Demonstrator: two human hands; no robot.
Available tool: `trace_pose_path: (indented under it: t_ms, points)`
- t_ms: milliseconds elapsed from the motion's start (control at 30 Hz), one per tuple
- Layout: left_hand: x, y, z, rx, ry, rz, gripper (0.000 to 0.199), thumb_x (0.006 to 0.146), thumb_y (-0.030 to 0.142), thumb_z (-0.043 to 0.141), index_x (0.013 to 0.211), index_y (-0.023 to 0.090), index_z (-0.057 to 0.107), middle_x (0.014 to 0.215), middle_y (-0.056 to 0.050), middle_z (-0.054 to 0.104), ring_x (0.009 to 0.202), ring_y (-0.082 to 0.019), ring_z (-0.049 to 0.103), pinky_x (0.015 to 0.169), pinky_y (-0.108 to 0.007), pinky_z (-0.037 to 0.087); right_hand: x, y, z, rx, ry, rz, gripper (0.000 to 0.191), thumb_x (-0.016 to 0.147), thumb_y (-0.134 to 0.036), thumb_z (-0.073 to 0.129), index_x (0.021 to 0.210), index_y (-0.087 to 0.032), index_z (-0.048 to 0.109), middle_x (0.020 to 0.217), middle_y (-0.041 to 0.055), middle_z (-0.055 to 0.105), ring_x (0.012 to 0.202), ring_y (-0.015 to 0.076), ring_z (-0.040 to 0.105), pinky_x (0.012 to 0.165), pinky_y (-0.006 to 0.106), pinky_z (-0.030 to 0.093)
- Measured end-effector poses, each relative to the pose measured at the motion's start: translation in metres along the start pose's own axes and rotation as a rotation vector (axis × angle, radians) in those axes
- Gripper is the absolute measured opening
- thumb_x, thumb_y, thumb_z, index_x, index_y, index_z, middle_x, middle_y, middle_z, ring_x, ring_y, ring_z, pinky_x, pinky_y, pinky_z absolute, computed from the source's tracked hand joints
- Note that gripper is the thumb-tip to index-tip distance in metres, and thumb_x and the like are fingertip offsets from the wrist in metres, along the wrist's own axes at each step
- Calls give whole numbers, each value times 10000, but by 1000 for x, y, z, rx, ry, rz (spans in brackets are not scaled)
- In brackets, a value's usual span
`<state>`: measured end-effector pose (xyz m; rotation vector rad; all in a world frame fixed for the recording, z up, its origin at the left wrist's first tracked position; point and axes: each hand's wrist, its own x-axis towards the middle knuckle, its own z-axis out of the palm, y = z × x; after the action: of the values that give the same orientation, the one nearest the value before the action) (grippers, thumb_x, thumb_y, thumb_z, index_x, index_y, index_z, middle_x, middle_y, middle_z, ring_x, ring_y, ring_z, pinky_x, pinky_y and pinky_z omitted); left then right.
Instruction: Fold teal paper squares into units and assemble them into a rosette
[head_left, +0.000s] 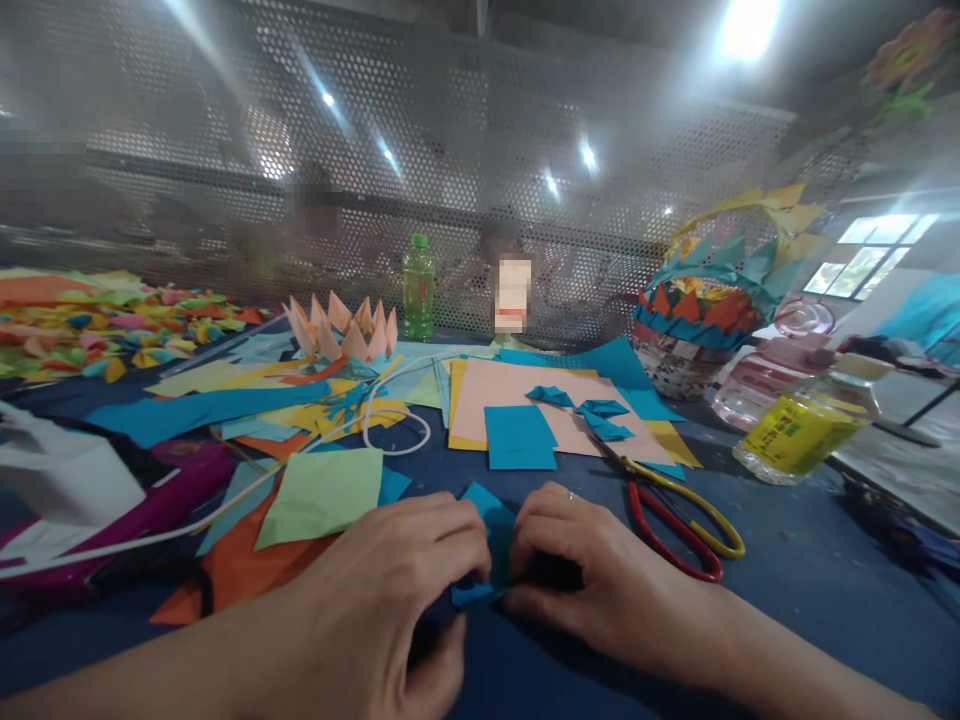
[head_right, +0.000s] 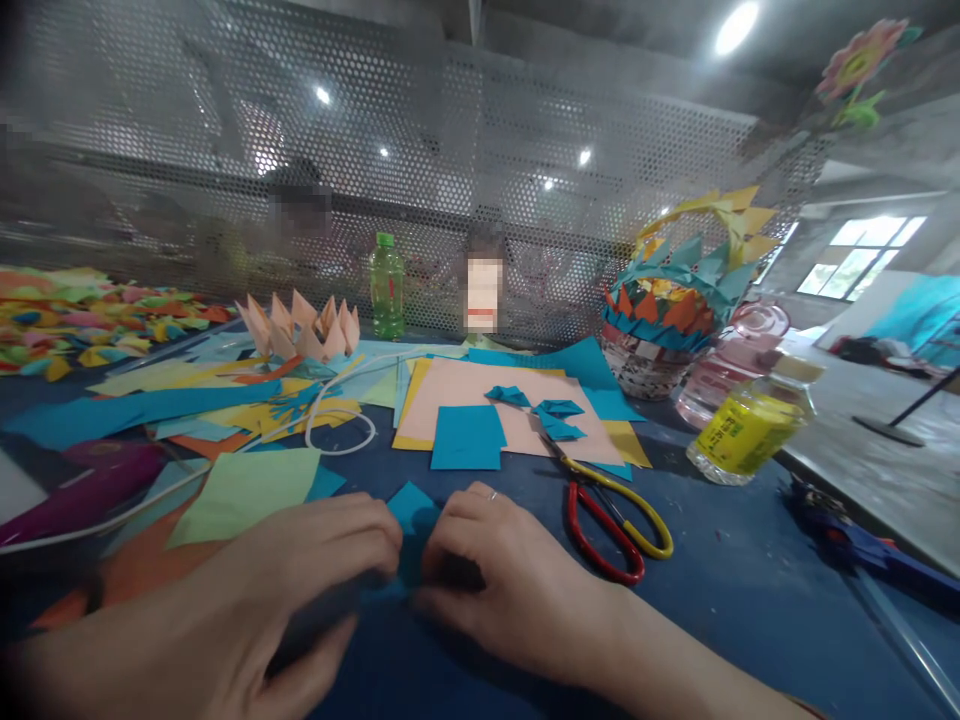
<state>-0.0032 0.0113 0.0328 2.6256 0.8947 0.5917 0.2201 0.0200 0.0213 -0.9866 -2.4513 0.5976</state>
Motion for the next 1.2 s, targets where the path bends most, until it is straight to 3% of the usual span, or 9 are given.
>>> trace_pose_path:
  t_ms: [100,233,533,633,1200]
  points:
    - [3,-5,8,-55,-16,-63,66,852,201,603,840,214,540,890,-7,595,844,-189,552,748,-297,435,-1,3,4,41,27,74,155,809,-236,765,764,-178,628,826,-4,621,822,145,559,764,269,421]
    - [7,-17,20,-124,22,-81,146,929,182,540,784,204,531,854,8,587,808,-163,542,755,-298,406,-1,4,6,65,40,141,162,834,-256,735,746,-181,621,789,-10,608,789,141,544,715,261,406]
    - [9,-16,16,-177,11,-163,186,922,191,519,736,195,516,806,12,581,775,-160,539,706,-296,388,0,-2,-2,68,15,97,136,879,-94,556,790,-173,621,779,8,622,754,141,541,696,266,406]
    - [10,-17,17,-158,17,-176,155,899,164,521,747,194,518,820,7,579,792,-165,543,702,-295,392,0,5,0,102,44,111,159,833,-54,581,871,-192,652,842,-1,652,792,139,569,712,251,419]
    - [13,-19,22,-93,52,-162,148,850,120,558,737,200,505,809,13,563,788,-166,532,699,-296,393,-1,13,-2,166,12,135,124,786,-89,674,831,-204,676,835,-20,646,817,133,579,754,242,431]
